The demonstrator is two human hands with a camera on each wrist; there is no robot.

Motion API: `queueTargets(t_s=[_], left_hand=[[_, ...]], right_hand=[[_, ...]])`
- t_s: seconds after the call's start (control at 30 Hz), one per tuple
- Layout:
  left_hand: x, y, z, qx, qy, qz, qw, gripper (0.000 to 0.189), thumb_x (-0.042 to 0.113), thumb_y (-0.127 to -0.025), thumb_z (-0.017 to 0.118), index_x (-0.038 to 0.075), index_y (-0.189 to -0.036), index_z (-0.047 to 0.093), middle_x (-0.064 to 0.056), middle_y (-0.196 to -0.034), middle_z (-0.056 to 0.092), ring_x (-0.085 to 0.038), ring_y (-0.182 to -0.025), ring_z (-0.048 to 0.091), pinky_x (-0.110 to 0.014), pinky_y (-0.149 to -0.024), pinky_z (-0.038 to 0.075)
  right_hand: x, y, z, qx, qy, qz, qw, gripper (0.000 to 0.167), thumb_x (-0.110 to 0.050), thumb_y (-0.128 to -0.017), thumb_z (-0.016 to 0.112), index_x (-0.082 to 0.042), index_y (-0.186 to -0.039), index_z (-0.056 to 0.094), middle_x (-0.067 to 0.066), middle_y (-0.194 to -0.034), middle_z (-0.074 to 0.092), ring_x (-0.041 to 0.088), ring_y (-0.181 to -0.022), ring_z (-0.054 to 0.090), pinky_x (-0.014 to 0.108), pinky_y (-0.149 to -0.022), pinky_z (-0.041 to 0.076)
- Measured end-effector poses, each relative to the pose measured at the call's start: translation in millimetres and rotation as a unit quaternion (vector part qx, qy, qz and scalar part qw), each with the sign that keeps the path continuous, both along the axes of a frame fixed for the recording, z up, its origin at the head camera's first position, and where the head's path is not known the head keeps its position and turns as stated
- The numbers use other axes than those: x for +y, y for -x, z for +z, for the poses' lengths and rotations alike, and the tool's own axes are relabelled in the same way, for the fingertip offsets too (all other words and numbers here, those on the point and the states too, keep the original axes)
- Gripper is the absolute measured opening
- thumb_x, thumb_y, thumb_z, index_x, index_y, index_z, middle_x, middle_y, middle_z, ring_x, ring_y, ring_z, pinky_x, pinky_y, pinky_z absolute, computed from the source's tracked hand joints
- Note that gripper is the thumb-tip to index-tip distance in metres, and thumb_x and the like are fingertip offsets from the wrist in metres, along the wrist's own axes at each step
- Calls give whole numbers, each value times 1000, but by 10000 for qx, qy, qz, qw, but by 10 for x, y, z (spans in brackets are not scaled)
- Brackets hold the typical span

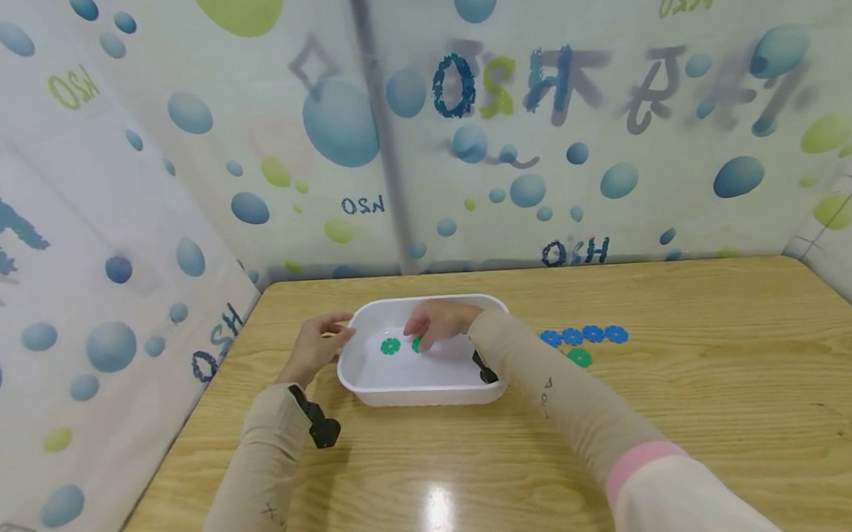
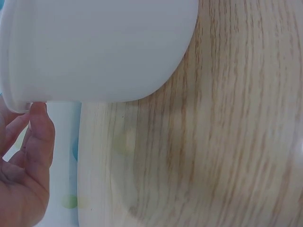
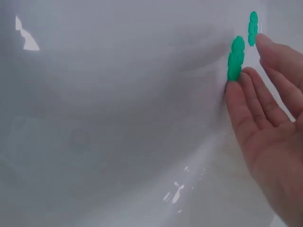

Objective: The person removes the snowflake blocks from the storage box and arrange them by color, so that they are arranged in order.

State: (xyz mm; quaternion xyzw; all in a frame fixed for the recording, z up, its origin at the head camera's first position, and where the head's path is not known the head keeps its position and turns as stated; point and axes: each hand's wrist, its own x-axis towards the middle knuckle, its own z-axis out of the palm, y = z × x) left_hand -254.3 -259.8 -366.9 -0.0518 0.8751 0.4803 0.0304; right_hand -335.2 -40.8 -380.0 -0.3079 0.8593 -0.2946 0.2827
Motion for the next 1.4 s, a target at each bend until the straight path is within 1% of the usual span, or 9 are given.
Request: queueTargets(t_s=[0.2, 0.53, 0.77, 0.87, 1.03, 1.1, 1.23, 1.33, 1.4], left_hand=[[6, 6, -17, 3, -19, -34, 10000, 37, 14, -89, 54, 4, -125, 48, -17, -105, 50, -22, -86, 51, -27, -61, 49], [49, 21, 17, 58, 6, -103, 9999, 38, 14, -89, 54, 3, -125, 48, -18, -105, 50, -23, -86, 51, -26, -61, 50], [49, 21, -3, 64, -43, -127, 9999, 38, 13, -89, 54, 3, -124, 48, -18, -104, 50, -22, -85, 50, -26, -61, 50], [42, 18, -12, 110, -13, -142, 9998, 38, 14, -89, 54, 2, -124, 48, -18, -104, 51, -22, -85, 51, -26, -60, 50], [32, 11, -21, 162, 82, -60, 9998, 38, 13, -88, 54, 3, -124, 49, -18, -103, 51, -21, -84, 50, -25, -58, 49], [30, 9, -21, 157, 124, -39, 9998, 38, 12, -89, 54, 3, -124, 49, -18, -104, 51, -21, -84, 50, -25, -57, 49], [28, 6, -16, 146, 208, -40, 9997, 37, 12, -89, 54, 3, -125, 49, -18, -105, 51, -22, -84, 50, -24, -56, 48], [20, 3, -10, 166, 264, -45, 9995, 37, 12, -89, 54, 3, -124, 49, -19, -105, 51, -23, -85, 50, -24, -56, 48], [7, 2, -10, 196, 303, -57, 9993, 38, 11, -89, 54, 2, -125, 48, -19, -105, 51, -23, -85, 50, -25, -56, 48]], right_hand=[[-7, -53, -26, 182, -310, 173, 9992, 33, -10, -76, 69, -13, -107, 62, -4, -93, 56, 11, -88, 49, 22, -79, 41], [20, -81, -20, 126, -153, 146, 9997, 26, -7, -73, 72, -9, -98, 64, 0, -85, 54, 12, -80, 46, 20, -72, 40], [31, -86, -24, 281, -116, 302, 9991, 21, -7, -72, 73, -6, -89, 61, 0, -81, 53, 12, -76, 46, 18, -68, 40], [28, -92, -5, 259, -91, 285, 9992, 18, -6, -73, 71, -7, -86, 58, 1, -81, 53, 12, -75, 47, 19, -66, 40], [12, -98, 78, 90, 15, 278, 9996, 12, -4, -78, 66, -7, -87, 59, 3, -83, 55, 14, -73, 49, 21, -64, 43], [8, -96, 119, 30, 120, 211, 9997, 11, -5, -79, 65, -7, -88, 59, 3, -84, 55, 13, -74, 50, 21, -65, 44], [10, -95, 238, 82, 764, 23, 9970, 10, -3, -80, 63, -5, -89, 58, 4, -85, 55, 14, -77, 53, 22, -68, 47], [22, -106, 372, 221, 1388, -81, 9900, 10, 0, -81, 61, -1, -90, 58, 8, -86, 57, 17, -79, 55, 23, -69, 48], [40, -119, 479, 312, 1647, -163, 9857, 10, 0, -82, 60, -1, -92, 58, 8, -87, 58, 18, -80, 56, 23, -70, 49]])
